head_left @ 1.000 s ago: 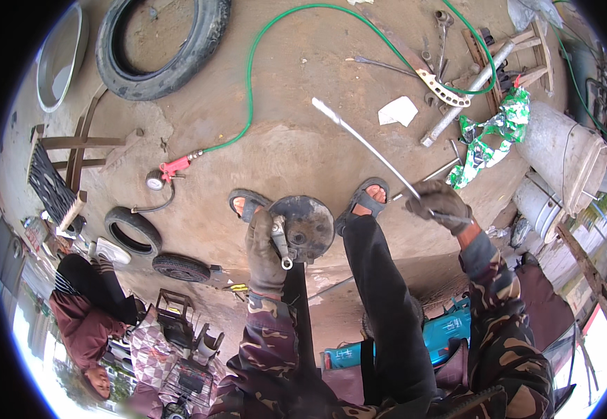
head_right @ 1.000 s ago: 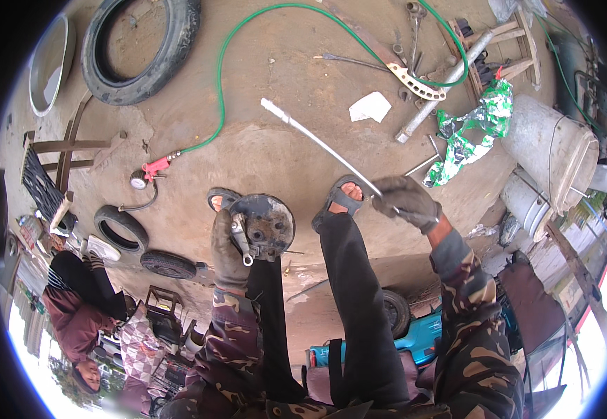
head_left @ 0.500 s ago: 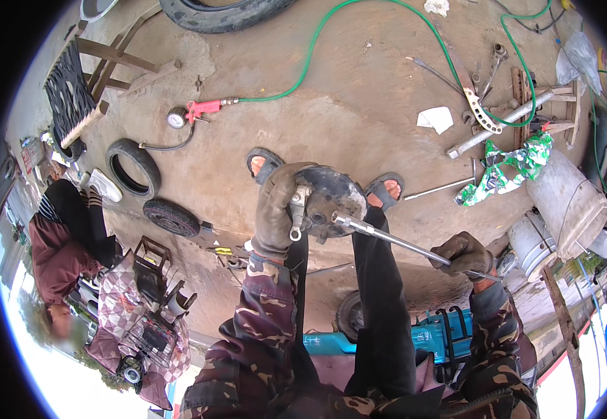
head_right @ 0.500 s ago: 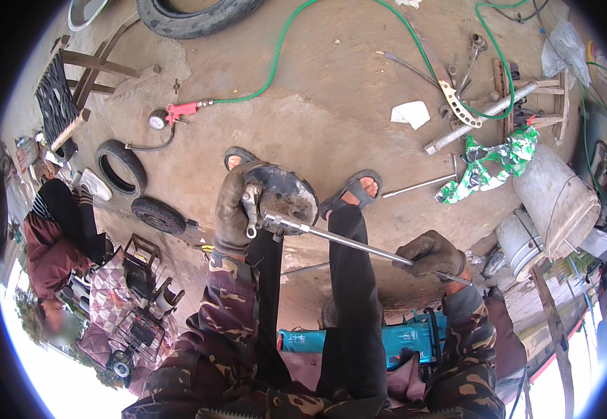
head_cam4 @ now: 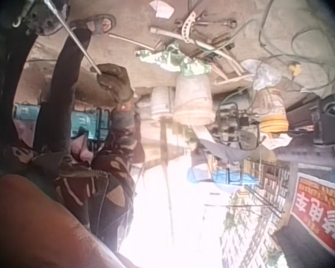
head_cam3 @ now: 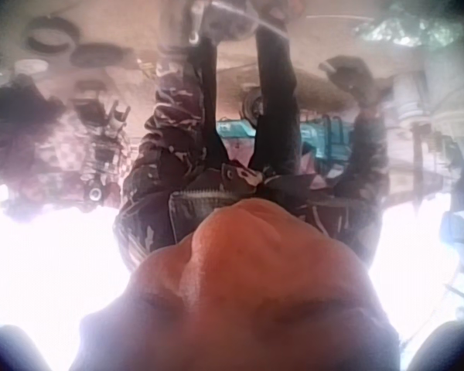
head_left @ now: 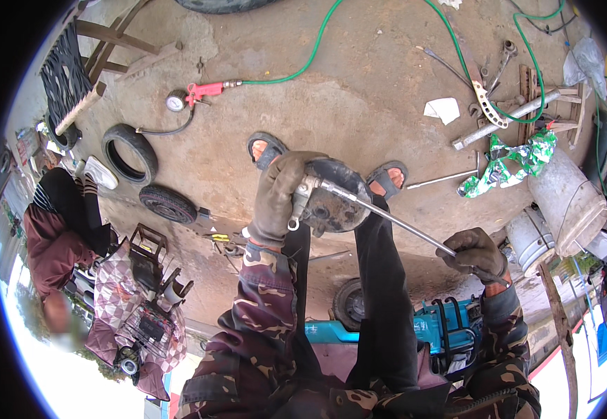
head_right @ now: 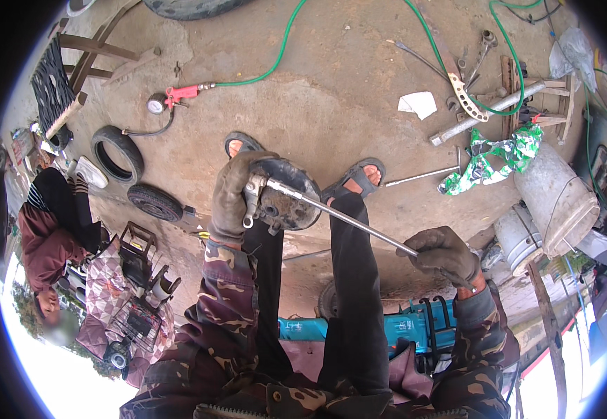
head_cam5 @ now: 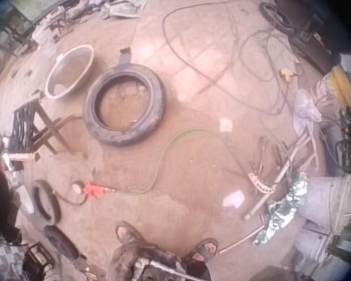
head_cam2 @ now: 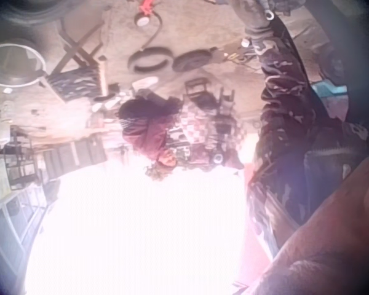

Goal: The person sits on the ground and works on a brake assembly, using a wrench and a long metal rod to adjust and tighten components. They repeatedly insert and remove the rod, rotate the assembly, and manipulate small parts with gloved hands.

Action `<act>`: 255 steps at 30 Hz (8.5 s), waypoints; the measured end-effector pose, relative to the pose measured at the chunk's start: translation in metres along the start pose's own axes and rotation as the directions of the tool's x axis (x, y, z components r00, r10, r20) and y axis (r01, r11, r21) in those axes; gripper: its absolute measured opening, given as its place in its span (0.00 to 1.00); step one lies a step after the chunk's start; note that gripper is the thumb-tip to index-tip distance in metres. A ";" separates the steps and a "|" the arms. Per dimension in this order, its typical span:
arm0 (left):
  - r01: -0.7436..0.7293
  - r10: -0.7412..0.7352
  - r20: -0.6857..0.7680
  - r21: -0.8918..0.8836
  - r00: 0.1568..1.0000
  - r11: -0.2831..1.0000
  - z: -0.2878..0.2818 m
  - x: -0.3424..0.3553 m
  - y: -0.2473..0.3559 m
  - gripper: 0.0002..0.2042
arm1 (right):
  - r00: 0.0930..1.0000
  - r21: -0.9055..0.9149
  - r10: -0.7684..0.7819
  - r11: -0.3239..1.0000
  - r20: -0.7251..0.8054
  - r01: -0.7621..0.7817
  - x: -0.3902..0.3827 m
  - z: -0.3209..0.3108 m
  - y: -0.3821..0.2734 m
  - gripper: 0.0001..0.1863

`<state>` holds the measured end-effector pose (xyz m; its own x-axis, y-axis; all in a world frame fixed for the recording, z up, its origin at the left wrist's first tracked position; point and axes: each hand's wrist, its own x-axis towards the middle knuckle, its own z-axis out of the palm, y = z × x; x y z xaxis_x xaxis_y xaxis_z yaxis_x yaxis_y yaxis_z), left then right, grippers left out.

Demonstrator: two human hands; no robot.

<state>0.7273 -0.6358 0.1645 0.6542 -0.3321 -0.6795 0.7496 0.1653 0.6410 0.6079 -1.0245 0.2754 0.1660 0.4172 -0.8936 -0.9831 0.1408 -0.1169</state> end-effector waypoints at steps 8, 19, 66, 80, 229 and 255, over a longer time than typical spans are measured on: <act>0.060 -0.059 0.023 -0.031 0.998 0.998 -0.002 -0.001 0.000 0.27 | 0.999 0.094 0.011 0.995 0.048 -0.015 0.005 -0.002 0.014 0.23; 0.044 -0.041 0.041 -0.063 0.998 0.997 -0.006 -0.003 0.000 0.26 | 0.993 0.238 -0.054 0.971 0.105 0.027 0.007 0.001 0.028 0.22; 0.242 -0.217 -0.276 0.060 0.936 0.968 0.025 0.004 -0.036 0.29 | -0.029 -0.351 -0.393 0.851 -0.919 -0.391 0.193 -0.279 0.186 0.26; 0.211 -0.167 -0.304 0.119 0.938 0.970 0.030 0.013 -0.043 0.23 | 0.525 -0.652 -0.485 0.734 -0.699 -0.190 0.095 -0.243 0.200 0.16; 0.565 -0.642 0.074 -0.558 0.763 0.607 -0.034 -0.019 -0.124 0.17 | 0.413 -0.680 -0.785 0.613 -0.463 0.403 0.043 0.070 0.014 0.07; -0.082 -0.176 -0.256 -0.752 0.950 0.654 -0.137 -0.182 0.005 0.22 | 0.932 -0.668 -0.342 -0.722 0.120 -0.179 -0.013 0.350 -0.234 0.32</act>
<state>0.6254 -0.4469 0.2426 0.5159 -0.1066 -0.8500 0.5123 0.8336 0.2064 0.8624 -0.7483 0.4663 0.5001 0.4486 -0.7408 0.6290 -0.7761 -0.0453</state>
